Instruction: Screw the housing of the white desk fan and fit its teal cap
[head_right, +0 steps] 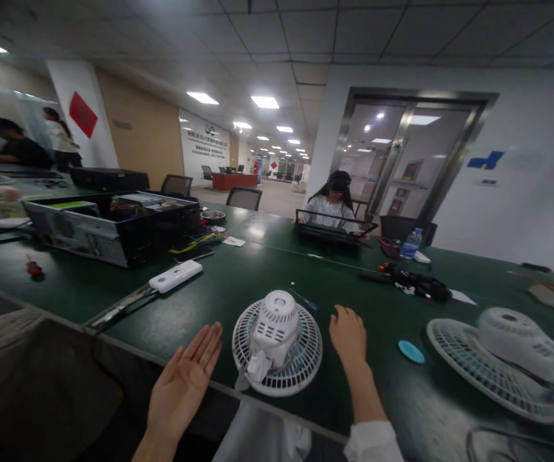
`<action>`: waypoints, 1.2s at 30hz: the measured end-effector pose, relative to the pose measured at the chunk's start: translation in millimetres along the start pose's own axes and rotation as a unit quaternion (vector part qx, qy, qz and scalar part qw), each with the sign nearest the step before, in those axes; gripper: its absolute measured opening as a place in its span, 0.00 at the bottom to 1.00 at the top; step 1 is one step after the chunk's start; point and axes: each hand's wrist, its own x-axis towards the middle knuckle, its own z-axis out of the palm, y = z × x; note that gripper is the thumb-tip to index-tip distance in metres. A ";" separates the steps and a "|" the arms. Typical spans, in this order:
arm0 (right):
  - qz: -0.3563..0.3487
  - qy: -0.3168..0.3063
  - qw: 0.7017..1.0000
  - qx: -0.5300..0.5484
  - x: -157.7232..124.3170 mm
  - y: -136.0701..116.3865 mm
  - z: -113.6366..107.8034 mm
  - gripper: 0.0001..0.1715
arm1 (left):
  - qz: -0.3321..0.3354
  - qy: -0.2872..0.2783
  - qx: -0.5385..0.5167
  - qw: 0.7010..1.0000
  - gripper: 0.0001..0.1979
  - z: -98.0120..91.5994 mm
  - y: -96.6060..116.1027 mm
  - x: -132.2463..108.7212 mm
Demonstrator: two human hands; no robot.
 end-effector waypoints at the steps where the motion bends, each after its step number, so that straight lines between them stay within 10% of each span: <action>1: 0.021 -0.033 0.998 -0.049 4.1 13.3 13.3 0.23 | -0.009 -0.026 -0.028 0.999 0.23 -0.5 1.7 -8.8; 6: -0.050 -0.081 0.982 -0.163 6.1 41.5 56.6 0.26 | -0.005 -0.031 -0.014 0.999 0.20 1.9 -0.6 -29.1; 11: -0.113 -0.065 0.973 -0.191 1.7 37.1 50.7 0.24 | 0.054 0.074 0.210 0.973 0.19 6.8 -11.1 -13.2; 17: -0.041 -0.102 0.989 -0.095 7.4 33.8 39.9 0.21 | 0.107 0.026 0.669 0.735 0.25 4.4 -33.8 35.1; 21: -0.041 -0.048 0.989 0.132 8.2 21.5 20.2 0.12 | 0.061 -0.030 0.748 0.660 0.25 2.4 -37.7 52.7; 28: -0.178 -0.005 0.863 0.472 -14.5 -58.3 -35.9 0.11 | 0.046 -0.040 0.737 0.673 0.21 -8.6 -31.0 65.9; 36: -0.258 -0.004 0.878 0.403 -19.1 -94.3 -44.9 0.05 | 0.050 -0.028 0.736 0.674 0.21 -11.7 -32.9 63.8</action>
